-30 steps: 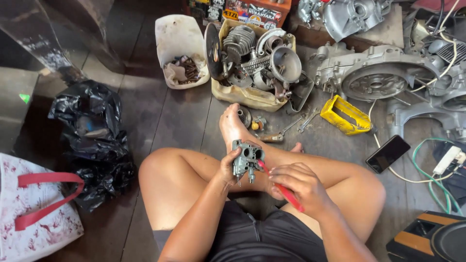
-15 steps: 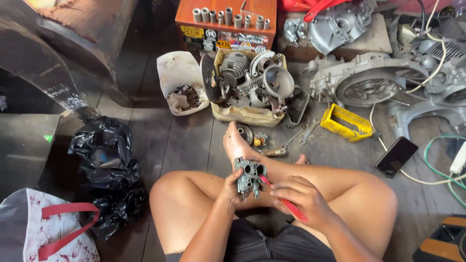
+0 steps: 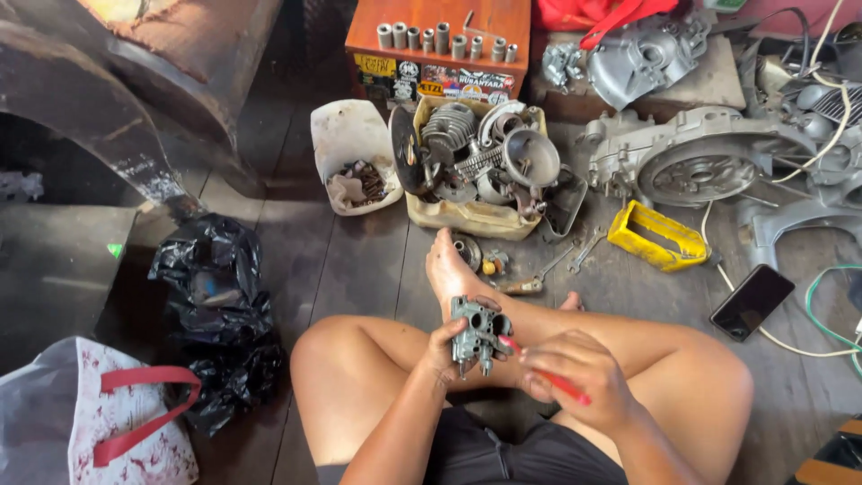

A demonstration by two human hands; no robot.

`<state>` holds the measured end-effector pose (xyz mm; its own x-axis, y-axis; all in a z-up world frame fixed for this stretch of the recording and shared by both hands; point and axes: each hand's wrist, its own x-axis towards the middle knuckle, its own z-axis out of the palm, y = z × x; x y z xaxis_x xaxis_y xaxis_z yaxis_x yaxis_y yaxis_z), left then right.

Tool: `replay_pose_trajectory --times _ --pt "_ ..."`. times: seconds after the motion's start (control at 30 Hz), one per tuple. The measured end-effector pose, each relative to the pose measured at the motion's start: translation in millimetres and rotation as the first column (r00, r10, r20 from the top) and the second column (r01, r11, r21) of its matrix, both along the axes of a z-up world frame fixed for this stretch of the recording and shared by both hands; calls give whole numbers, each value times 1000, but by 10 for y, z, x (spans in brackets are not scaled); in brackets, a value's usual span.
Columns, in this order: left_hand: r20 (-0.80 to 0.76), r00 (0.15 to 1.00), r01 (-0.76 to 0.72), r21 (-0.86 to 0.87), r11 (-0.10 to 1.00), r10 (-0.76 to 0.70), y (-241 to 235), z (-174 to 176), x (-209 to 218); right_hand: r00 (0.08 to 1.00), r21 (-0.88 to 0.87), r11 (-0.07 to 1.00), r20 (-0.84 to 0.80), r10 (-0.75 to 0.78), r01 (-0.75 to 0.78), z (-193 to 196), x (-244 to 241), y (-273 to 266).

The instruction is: Cleaning the exterior and interior of a motorcycle carburetor body using a toothbrush.

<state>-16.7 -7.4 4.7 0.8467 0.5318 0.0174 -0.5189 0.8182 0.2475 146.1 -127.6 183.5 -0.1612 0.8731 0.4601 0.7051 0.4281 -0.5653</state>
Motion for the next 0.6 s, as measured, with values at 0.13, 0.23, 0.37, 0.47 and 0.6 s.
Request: replay_pose_trajectory --times 0.13,0.23,0.37,0.47,0.6 --pt "31 999 -28 -3 1000 28 36 15 17 998 -12 999 47 49 -49 -76 -19 135" --pt "-2 999 -36 13 999 36 2 21 -27 999 -23 999 2 40 -40 -16 -55 74" --pt "49 999 -18 -32 999 20 5 -16 -20 1000 -10 1000 -19 -7 6 -65 -50 82" --pt "7 1000 -24 -8 1000 24 43 -12 14 996 -9 1000 -81 -28 28 -38 -18 145" --pt "-33 999 -30 -41 999 29 16 -155 18 996 -90 996 -92 3 -12 -133 -29 148"
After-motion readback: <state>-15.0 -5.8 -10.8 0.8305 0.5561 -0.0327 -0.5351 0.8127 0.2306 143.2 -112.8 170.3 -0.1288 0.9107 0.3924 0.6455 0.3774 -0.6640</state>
